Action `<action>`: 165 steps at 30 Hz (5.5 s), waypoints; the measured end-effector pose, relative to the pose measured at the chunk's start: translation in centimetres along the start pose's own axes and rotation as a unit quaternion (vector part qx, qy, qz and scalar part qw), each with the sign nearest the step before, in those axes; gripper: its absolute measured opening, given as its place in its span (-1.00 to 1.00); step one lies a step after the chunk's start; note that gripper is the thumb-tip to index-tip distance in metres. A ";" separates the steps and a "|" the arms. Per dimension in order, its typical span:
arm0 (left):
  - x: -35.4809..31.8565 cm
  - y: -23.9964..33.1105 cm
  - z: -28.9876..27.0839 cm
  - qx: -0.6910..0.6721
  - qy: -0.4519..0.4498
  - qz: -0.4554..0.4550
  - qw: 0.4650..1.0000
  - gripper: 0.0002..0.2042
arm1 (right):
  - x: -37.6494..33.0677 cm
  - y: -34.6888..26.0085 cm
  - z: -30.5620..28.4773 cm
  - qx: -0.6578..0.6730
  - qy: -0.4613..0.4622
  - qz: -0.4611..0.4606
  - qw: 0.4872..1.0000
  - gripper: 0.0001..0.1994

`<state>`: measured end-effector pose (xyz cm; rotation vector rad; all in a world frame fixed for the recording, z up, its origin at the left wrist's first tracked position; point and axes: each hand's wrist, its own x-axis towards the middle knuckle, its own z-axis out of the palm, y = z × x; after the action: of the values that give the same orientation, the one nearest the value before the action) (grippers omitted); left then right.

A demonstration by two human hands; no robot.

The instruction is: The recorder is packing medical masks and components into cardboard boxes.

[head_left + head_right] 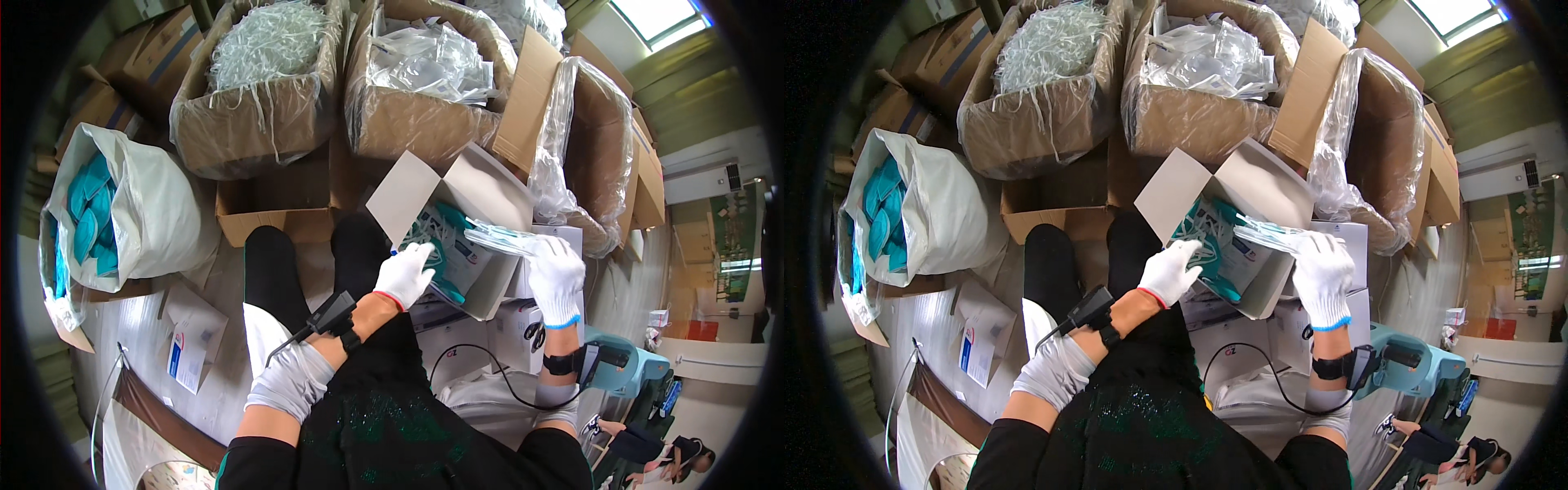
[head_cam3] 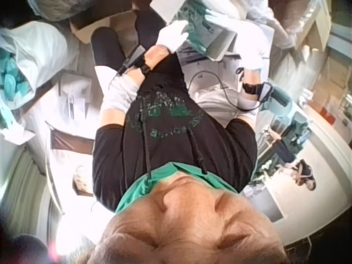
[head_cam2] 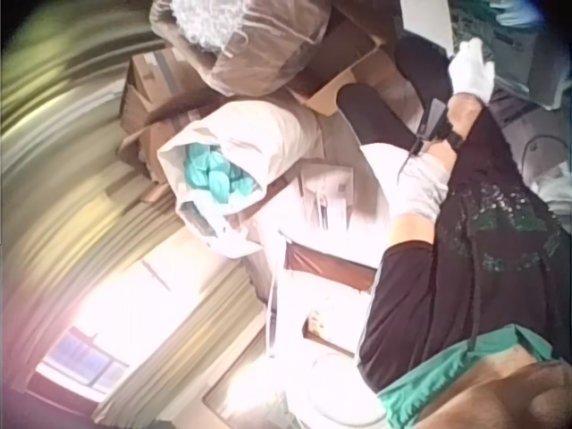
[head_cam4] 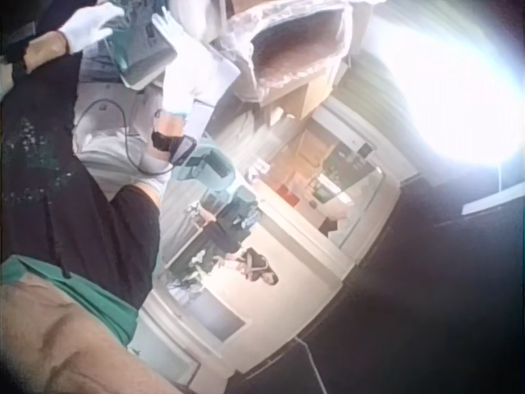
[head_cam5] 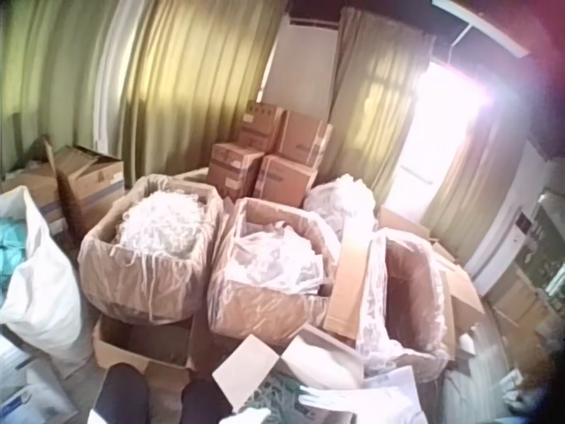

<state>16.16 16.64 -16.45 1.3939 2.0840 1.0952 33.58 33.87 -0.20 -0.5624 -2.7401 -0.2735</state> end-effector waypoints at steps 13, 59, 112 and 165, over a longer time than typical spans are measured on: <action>-2.6 10.1 -10.1 0.181 -0.117 0.140 0.966 -0.28 | -3.3 -7.7 -0.5 0.532 0.027 0.100 0.840 -0.83; -7.8 3.5 -4.8 0.158 -0.241 -0.131 0.949 -0.75 | -23.2 2.2 5.8 -0.134 -0.326 0.506 0.787 -0.75; -4.5 -1.7 -10.8 -0.074 -0.321 -0.084 0.940 -0.68 | -18.1 -3.1 -0.1 0.262 -0.027 0.514 0.817 -0.63; 4.1 -2.2 3.8 -0.594 -0.069 -0.409 0.690 -0.65 | -7.3 -1.7 4.0 0.337 0.152 0.351 0.860 -0.29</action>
<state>15.79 21.37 -20.10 -0.1213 1.0730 1.3562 38.15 30.79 -6.67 -1.1133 -1.9467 0.6860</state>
